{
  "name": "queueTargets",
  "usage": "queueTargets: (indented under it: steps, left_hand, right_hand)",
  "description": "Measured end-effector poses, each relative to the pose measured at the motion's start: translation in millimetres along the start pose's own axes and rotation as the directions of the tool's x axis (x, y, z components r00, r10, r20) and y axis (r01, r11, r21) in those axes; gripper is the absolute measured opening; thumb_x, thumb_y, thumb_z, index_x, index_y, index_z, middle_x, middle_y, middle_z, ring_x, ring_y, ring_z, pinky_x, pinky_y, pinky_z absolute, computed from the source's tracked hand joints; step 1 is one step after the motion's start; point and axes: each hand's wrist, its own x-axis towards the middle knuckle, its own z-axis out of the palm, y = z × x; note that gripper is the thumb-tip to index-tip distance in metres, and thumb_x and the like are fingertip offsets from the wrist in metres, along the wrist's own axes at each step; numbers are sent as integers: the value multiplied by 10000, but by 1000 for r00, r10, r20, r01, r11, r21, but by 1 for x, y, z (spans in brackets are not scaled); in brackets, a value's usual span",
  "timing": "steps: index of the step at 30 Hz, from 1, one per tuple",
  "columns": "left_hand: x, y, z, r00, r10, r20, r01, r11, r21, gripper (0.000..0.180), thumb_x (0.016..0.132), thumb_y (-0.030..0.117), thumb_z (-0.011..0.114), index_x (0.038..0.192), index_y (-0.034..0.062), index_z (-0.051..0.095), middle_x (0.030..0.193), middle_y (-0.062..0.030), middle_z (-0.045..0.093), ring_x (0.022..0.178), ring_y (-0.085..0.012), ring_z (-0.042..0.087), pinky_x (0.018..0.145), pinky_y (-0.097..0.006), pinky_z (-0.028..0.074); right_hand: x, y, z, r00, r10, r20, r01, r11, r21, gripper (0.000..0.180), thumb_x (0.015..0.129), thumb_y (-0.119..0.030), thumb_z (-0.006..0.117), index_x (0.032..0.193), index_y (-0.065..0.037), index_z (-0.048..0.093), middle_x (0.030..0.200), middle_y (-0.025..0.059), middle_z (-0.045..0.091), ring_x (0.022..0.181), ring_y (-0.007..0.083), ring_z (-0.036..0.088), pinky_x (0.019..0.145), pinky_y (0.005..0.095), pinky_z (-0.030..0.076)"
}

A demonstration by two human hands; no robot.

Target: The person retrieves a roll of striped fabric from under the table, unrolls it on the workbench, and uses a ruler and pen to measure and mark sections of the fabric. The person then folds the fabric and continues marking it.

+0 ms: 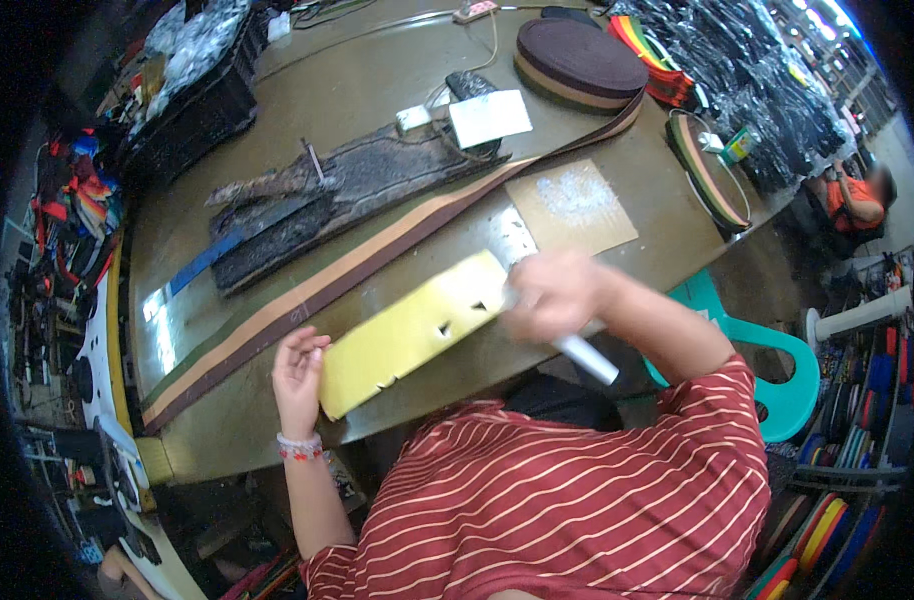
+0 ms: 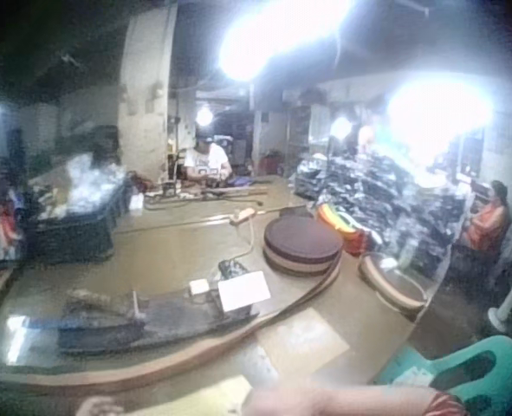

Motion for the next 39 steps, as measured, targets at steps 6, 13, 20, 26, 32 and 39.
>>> queueTargets:
  steps: [6, 13, 20, 26, 32, 39]
  left_hand:
    - [40, 1, 16, 903, 383, 196, -318, 289, 903, 445, 793, 42, 597, 1224, 35, 486, 1224, -139, 509, 1183, -344, 450, 973, -414, 399]
    - [64, -5, 9, 908, 309, 283, -368, 265, 891, 404, 801, -44, 512, 1201, 14, 513, 1168, -150, 565, 1114, -292, 532, 929, -372, 443]
    - [46, 2, -48, 924, 313, 220, -305, 253, 918, 368, 763, -104, 498, 1113, 3, 538, 1055, -151, 609, 935, -314, 598, 794, -381, 483]
    - [9, -15, -90, 931, 332, 153, -263, 317, 911, 387, 796, -111, 487, 1163, 1, 535, 1117, -171, 600, 1018, -313, 590, 836, -369, 477]
    - [11, -6, -96, 873, 464, 153, -310, 284, 908, 378, 775, -125, 488, 1128, -13, 565, 1113, -169, 604, 1038, -320, 581, 889, -383, 467]
    - [-25, 0, -75, 943, 162, 292, -327, 271, 906, 314, 805, -3, 543, 1115, 22, 586, 1174, -121, 583, 1132, -294, 529, 963, -386, 432]
  right_hand:
    - [-54, 192, -141, 713, 438, -548, -693, 560, -455, 416, 839, -53, 449, 1247, -107, 516, 981, 166, 637, 918, 288, 628, 797, 361, 481]
    - [-65, 326, -159, 465, 798, -384, -857, 297, -421, 795, 716, -660, 578, 1206, -36, 527, 1167, 221, 560, 1107, 369, 526, 951, 407, 411]
    - [-82, 307, -137, 339, 723, -602, -912, 96, -398, 711, 743, -706, 494, 1074, -87, 605, 980, 205, 642, 961, 356, 605, 834, 428, 472]
    - [-74, 245, -133, 352, 784, -511, -922, 196, -334, 599, 789, -591, 558, 1040, -48, 600, 984, 198, 641, 951, 360, 608, 846, 398, 470]
    - [-115, 171, -100, 833, 534, -149, -445, 485, -753, 350, 673, -69, 662, 1020, -105, 627, 985, 133, 625, 1022, 307, 533, 879, 414, 411]
    - [-151, 106, -74, 597, 778, -197, -617, 288, -732, 255, 830, -82, 446, 1031, -85, 604, 1145, 173, 562, 1121, 337, 479, 967, 422, 348]
